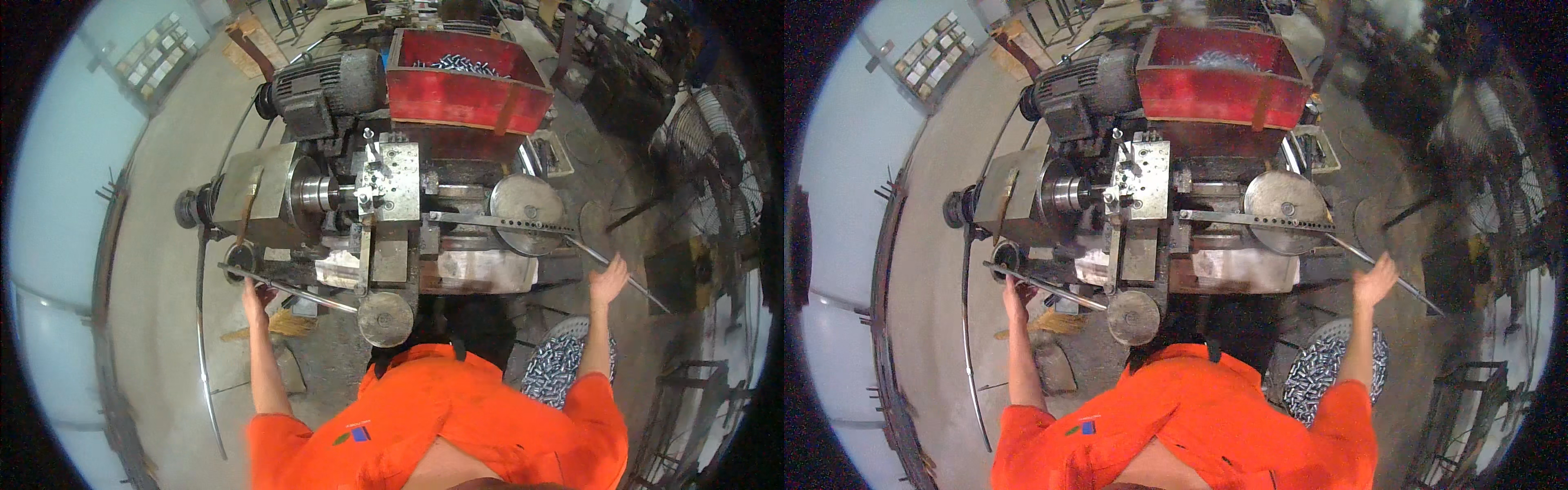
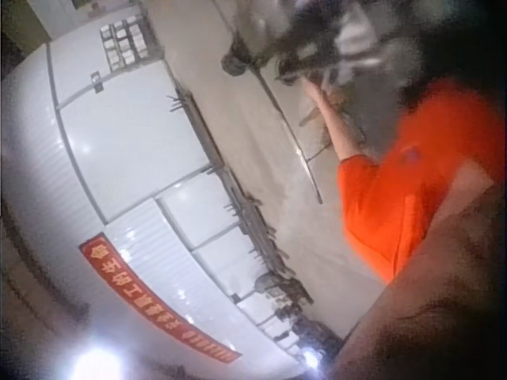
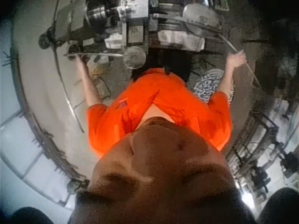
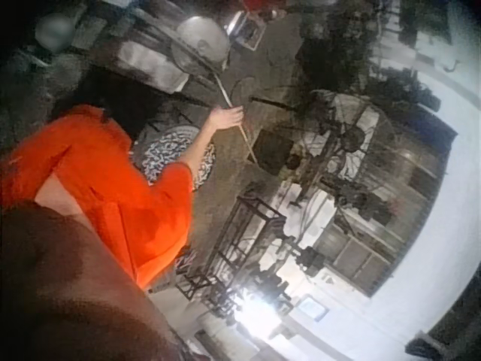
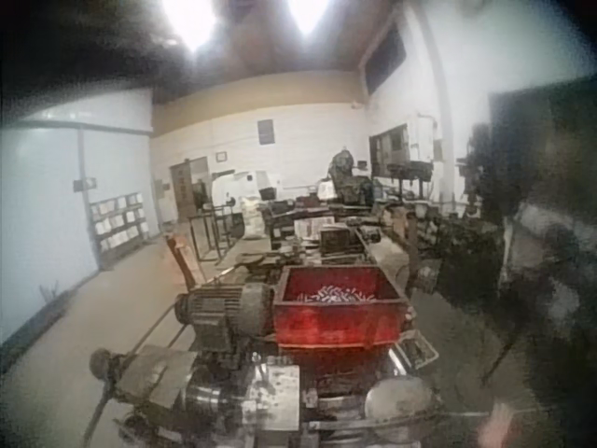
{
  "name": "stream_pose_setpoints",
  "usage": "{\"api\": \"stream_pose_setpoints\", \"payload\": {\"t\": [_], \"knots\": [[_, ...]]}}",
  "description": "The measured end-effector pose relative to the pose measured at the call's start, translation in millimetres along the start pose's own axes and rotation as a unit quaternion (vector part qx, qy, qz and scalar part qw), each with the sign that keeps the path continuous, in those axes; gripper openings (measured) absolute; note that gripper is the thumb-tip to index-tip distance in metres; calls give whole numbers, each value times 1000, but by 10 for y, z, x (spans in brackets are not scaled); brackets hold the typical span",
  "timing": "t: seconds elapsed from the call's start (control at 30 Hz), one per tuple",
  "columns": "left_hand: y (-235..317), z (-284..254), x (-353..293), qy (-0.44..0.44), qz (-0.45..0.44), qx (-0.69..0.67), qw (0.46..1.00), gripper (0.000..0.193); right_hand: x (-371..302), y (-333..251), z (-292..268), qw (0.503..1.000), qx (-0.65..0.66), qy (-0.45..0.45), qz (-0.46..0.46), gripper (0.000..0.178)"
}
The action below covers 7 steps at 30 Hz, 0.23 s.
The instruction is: The person operates a metal turning machine in a workshop. They repeatedly insert small metal parts into the machine, engage the mechanism, and then remove the processed parts, placing them into a nearby container.
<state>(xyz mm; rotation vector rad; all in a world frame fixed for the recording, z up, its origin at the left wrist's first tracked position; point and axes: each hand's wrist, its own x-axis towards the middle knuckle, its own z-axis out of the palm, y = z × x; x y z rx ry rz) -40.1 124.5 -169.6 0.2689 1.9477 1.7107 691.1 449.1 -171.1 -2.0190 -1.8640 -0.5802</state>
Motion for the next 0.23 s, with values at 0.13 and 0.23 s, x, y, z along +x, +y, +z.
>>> {"api": "stream_pose_setpoints", "payload": {"t": [0.13,0.23], "knots": [[-675,-445,226,-69,14,423,904,56,-647,-467,-110,971,239,-17,-26,82],[-733,-180,165,-154,93,754,631,54,-990,-554,-229,961,246,-116,-39,86]]}}
